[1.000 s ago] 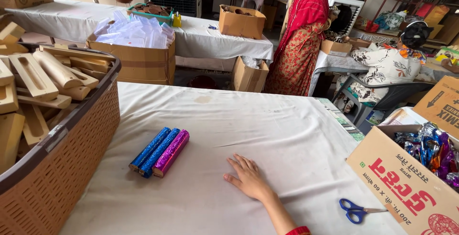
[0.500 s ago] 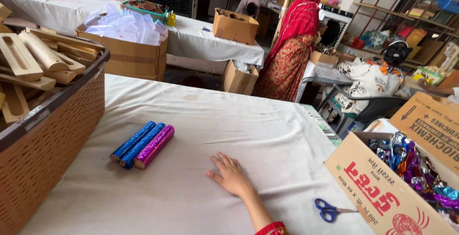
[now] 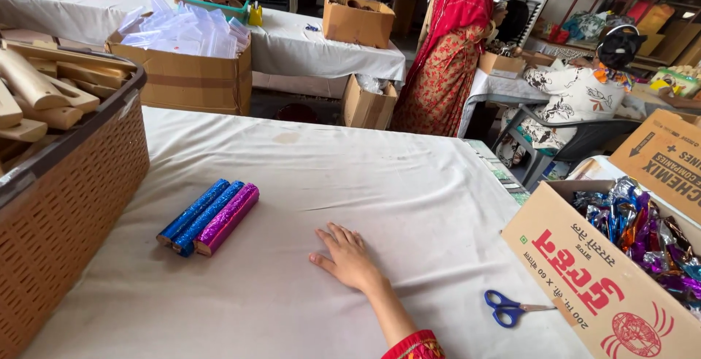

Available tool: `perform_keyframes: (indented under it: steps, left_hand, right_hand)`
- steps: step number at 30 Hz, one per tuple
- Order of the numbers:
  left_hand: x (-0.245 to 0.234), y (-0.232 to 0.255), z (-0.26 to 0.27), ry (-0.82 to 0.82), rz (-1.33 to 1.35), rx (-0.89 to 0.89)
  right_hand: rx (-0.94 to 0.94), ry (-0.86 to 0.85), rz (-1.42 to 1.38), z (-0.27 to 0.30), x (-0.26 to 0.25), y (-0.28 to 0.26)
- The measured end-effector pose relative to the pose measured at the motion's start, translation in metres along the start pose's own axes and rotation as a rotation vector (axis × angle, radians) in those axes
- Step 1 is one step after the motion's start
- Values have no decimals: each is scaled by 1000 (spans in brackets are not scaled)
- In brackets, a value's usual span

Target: The person is wrapping small wooden blocks in decorative foil and then placing them into a plastic container.

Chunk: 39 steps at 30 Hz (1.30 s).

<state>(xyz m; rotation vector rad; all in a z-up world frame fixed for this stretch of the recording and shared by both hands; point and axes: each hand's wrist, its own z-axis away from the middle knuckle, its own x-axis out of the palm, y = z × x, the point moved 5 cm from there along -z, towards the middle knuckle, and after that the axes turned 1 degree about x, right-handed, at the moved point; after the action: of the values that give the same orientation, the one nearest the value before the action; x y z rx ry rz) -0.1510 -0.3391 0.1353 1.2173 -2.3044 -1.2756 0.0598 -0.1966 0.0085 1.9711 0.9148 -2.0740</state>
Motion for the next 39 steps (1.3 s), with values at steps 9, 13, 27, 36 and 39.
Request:
perform_keyframes:
  steps: [9,13,27,36,39]
  left_hand:
    - [-191,9,30,342,146,-302]
    - [-295,-21,86,829,-20,-336]
    - [-333,-15,136,998,-773,69]
    - [-350,-28,149,1310,105,-221]
    - [-352,-65,158,1225,302,-440]
  right_hand:
    - [-100,109,51,-2,9,18]
    - [-268,232,-789,-32,31,90]
    - [290,188,-1716,15,-67,-1]
    - [224,205,-1423,23,-79,39]
    - [153,412,-1434,36,-103,53]
